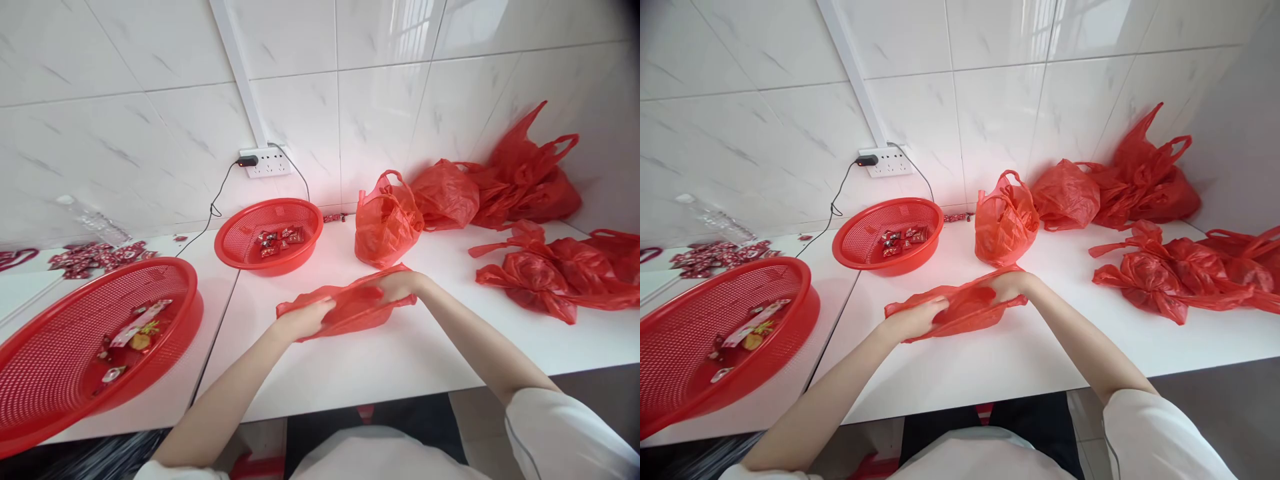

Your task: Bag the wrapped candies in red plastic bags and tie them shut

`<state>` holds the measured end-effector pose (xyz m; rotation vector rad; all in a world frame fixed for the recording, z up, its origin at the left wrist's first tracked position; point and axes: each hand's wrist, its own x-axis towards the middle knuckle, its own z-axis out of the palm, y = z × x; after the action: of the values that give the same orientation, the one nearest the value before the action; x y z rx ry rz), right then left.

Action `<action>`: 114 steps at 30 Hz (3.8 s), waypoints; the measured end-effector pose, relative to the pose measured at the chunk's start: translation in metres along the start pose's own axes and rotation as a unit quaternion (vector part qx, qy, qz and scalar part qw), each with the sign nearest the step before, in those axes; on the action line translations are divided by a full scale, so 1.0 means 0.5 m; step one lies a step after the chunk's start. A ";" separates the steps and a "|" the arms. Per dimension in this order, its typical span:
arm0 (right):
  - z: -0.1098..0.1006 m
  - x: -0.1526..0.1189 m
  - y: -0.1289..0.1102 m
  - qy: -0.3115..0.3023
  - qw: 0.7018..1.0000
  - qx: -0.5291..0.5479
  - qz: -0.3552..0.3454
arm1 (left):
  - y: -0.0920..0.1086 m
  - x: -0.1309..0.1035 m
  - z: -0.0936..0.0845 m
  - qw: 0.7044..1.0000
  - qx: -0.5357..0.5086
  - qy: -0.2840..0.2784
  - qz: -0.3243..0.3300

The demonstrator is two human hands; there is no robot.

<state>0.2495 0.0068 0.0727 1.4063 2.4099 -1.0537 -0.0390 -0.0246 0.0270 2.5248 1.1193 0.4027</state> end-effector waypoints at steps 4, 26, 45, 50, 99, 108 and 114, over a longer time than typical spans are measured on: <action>0.001 -0.037 -0.061 0.088 0.980 0.047 -0.169 | 0.046 -0.003 0.004 0.985 0.101 -0.032 0.135; 0.080 0.045 0.030 -0.016 0.983 0.129 -0.133 | -0.045 -0.007 0.023 0.973 -0.190 -0.108 -0.069; -0.016 -0.024 -0.163 0.135 0.966 -0.005 -0.222 | -0.089 0.063 -0.042 0.535 -0.736 0.283 -0.301; -0.015 -0.041 -0.154 0.130 0.972 -0.009 -0.195 | -0.090 0.056 -0.015 0.540 -0.721 0.341 -0.269; -0.023 0.053 -0.081 0.181 0.933 0.245 -0.193 | -0.005 0.065 0.018 0.589 -0.724 0.260 -0.249; -0.017 0.054 -0.095 0.347 0.910 0.129 -0.188 | 0.006 0.065 0.022 0.589 -0.726 0.266 -0.234; 0.006 0.104 -0.079 0.420 0.895 -0.024 -0.149 | 0.026 0.063 0.041 0.616 -0.720 0.230 -0.221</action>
<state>0.1887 0.0291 0.0661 1.7675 3.2994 -0.4368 -0.0022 -0.0131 0.0178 0.6780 0.8452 1.2049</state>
